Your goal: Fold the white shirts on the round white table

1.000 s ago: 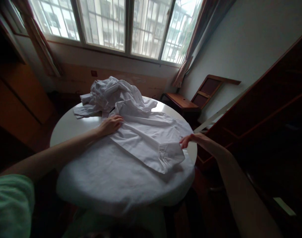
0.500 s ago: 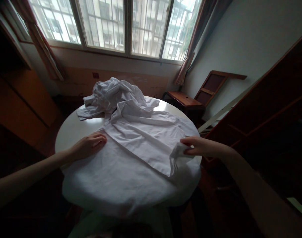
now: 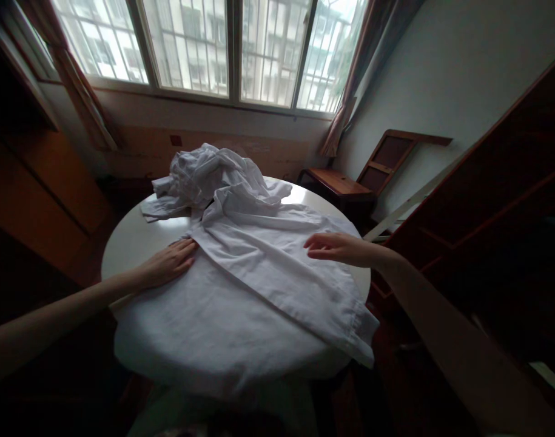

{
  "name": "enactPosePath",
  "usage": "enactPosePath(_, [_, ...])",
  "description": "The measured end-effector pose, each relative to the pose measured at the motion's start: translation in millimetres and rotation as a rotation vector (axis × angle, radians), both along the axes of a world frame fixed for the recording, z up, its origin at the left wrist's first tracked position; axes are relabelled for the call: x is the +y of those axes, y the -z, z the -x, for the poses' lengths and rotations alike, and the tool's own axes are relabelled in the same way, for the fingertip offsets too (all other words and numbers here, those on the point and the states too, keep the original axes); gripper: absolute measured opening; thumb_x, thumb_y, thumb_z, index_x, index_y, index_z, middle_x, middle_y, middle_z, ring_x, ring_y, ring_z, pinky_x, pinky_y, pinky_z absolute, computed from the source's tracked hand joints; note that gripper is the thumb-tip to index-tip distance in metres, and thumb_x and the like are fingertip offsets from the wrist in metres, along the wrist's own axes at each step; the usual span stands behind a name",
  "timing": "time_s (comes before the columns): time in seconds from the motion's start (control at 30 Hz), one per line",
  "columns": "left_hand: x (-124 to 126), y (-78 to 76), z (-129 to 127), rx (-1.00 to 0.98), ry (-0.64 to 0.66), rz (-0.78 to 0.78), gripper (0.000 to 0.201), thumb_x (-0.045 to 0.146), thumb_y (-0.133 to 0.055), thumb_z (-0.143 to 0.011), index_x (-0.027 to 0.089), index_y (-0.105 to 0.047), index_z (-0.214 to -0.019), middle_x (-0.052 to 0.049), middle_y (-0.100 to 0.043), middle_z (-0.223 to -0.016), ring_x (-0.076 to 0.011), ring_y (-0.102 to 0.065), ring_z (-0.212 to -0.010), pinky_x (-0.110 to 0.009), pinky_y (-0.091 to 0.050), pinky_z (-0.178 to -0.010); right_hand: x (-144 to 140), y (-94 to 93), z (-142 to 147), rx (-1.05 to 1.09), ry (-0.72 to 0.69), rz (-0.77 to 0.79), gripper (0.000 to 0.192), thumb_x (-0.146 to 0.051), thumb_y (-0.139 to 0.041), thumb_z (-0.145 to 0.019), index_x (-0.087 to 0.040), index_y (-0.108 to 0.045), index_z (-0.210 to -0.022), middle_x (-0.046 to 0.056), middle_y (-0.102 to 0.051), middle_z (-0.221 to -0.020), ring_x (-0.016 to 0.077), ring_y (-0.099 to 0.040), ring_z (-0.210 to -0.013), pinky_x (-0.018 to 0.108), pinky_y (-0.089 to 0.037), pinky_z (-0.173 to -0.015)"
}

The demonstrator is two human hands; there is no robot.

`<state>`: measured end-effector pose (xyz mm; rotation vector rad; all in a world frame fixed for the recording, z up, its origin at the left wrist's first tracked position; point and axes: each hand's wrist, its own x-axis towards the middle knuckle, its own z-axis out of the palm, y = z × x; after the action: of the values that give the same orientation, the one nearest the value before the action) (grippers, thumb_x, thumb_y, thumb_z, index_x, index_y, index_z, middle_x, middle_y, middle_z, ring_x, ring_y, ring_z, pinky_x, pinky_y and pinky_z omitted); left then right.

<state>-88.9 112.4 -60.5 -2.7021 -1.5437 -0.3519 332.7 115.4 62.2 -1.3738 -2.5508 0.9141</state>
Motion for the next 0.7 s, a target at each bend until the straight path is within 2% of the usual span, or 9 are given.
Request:
enactPosePath(0.1, [8, 0.4, -3, 0.014, 0.014, 0.037, 0.045, 0.029, -0.034, -0.086, 0.008, -0.046, -0.124, -0.016, -0.048, -0.131, -0.0242, -0.04, -0.125, -0.037, -0.031, -0.105, 32, 12.1, 62, -0.026, -0.158, -0.17, 0.036, -0.048, -0.056, -0.079, -0.019, -0.064, -0.099, 0.007, -0.067, -0.098, 0.0191, -0.061, -0.089, 0.03, -0.045, -0.078])
enactPosePath(0.17, [15, 0.1, -5, 0.017, 0.01, 0.079, 0.044, 0.029, -0.033, -0.086, 0.008, -0.047, -0.121, -0.017, -0.049, -0.129, -0.0246, -0.043, -0.123, -0.037, -0.033, -0.104, 60, 21.6, 105, 0.004, -0.165, -0.267, 0.033, -0.045, -0.058, -0.079, -0.018, -0.065, -0.097, 0.007, -0.067, -0.095, 0.0178, -0.06, -0.086, 0.028, -0.044, -0.075])
enactPosePath(0.27, [25, -1.1, -10, 0.047, -0.036, 0.145, 0.039, 0.029, -0.035, -0.085, 0.009, -0.052, -0.114, -0.016, -0.053, -0.124, -0.025, -0.049, -0.116, -0.037, -0.038, -0.1, 112, 36.6, 165, 0.1, -0.027, -0.313, 0.028, -0.041, -0.057, -0.082, -0.014, -0.064, -0.087, 0.006, -0.066, -0.086, 0.0153, -0.059, -0.078, 0.024, -0.043, -0.069])
enactPosePath(0.33, [31, -1.8, -13, 0.069, -0.046, 0.162, 0.035, 0.027, -0.037, -0.084, 0.01, -0.055, -0.108, -0.015, -0.057, -0.118, -0.0243, -0.053, -0.111, -0.036, -0.04, -0.097, 145, 45.4, 199, 0.1, 0.086, -0.318, 0.032, -0.043, -0.055, -0.083, -0.013, -0.063, -0.076, 0.003, -0.062, -0.071, 0.0135, -0.056, -0.069, 0.024, -0.041, -0.065])
enactPosePath(0.43, [41, -0.9, -16, 0.038, 0.0, 0.118, 0.034, 0.021, -0.036, -0.083, 0.011, -0.055, -0.11, -0.014, -0.059, -0.117, -0.0224, -0.055, -0.109, -0.033, -0.04, -0.097, 180, 56.6, 233, 0.216, 0.179, -0.129, 0.041, -0.048, -0.051, -0.084, -0.014, -0.055, -0.061, -0.002, -0.046, -0.052, 0.0092, -0.045, -0.052, 0.022, -0.037, -0.053])
enactPosePath(0.53, [50, 2.7, -18, 0.0, 0.018, 0.097, 0.036, 0.015, -0.034, -0.083, 0.01, -0.055, -0.112, -0.014, -0.06, -0.118, -0.0217, -0.055, -0.11, -0.031, -0.041, -0.097, 195, 65.2, 247, 0.415, 0.195, 0.113, 0.035, -0.043, -0.063, -0.076, -0.016, -0.05, -0.057, -0.006, -0.038, -0.046, 0.0064, -0.035, -0.043, 0.02, -0.033, -0.043])
enactPosePath(0.6, [53, 5.4, -19, -0.025, 0.003, 0.091, 0.038, 0.017, -0.033, -0.084, 0.009, -0.053, -0.116, -0.015, -0.058, -0.121, -0.0221, -0.054, -0.114, -0.031, -0.04, -0.099, 199, 68.2, 250, 0.531, 0.228, 0.215, 0.025, -0.031, -0.068, -0.073, -0.016, -0.053, -0.061, -0.006, -0.04, -0.046, 0.0062, -0.037, -0.042, 0.019, -0.034, -0.042])
enactPosePath(0.7, [52, 8.2, -21, -0.088, 0.003, -0.027, 0.048, 0.026, -0.034, -0.087, 0.009, -0.04, -0.132, -0.014, -0.043, -0.138, -0.0231, -0.037, -0.13, -0.034, -0.032, -0.107, 205, 66.9, 252, 0.692, 0.376, 0.308, 0.01, -0.02, -0.063, -0.077, -0.015, -0.057, -0.071, -0.006, -0.044, -0.047, 0.0081, -0.043, -0.044, 0.021, -0.041, -0.045])
